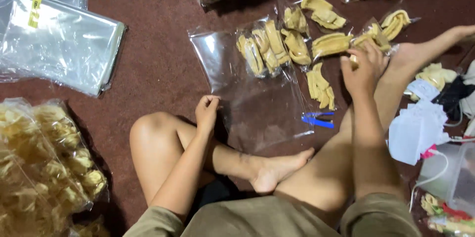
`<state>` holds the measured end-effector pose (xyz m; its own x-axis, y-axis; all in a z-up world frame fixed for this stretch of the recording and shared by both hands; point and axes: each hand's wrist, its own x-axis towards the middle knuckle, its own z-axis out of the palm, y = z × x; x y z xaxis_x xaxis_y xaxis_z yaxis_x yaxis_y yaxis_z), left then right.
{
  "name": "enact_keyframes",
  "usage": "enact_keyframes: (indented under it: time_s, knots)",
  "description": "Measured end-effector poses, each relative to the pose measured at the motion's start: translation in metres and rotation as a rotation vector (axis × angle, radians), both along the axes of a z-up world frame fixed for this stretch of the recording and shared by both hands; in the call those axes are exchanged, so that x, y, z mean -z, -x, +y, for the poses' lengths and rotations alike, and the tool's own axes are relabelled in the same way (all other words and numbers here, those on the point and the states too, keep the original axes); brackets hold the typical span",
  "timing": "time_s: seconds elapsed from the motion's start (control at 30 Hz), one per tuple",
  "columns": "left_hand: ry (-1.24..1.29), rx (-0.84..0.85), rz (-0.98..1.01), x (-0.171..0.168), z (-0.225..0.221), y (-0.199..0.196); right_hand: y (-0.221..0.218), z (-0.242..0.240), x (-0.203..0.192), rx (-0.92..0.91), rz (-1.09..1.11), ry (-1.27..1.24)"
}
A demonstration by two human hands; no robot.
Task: Manually placing snacks into plastic bags and sealing them with a stapler while sitting on the floor.
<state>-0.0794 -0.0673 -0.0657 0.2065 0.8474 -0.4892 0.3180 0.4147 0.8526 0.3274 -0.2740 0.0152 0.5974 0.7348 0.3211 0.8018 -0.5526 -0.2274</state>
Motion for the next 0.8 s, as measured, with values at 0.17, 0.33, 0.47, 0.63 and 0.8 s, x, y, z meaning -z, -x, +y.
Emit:
enact_keyframes:
  time_s: [0.17, 0.33, 0.47, 0.63, 0.8]
  knots:
    - [0.097, -0.022, -0.009, 0.024, 0.004, -0.003, 0.033, -0.067, 0.036, 0.399, 0.345, -0.759]
    - [0.118, -0.017, -0.033, 0.024, 0.005, -0.003, 0.004, -0.074, 0.046, 0.406, 0.261, -0.702]
    - [0.136, -0.023, -0.063, 0.013, 0.002, 0.0, -0.014, -0.064, 0.047, 0.369, 0.656, -0.857]
    - [0.133, -0.027, -0.059, 0.019, 0.002, 0.001, -0.087, -0.085, 0.096, 0.461, 1.158, -0.968]
    - [0.142, -0.044, -0.079, 0.014, 0.002, -0.001, -0.104, -0.082, 0.085, 0.528, 1.4, -1.097]
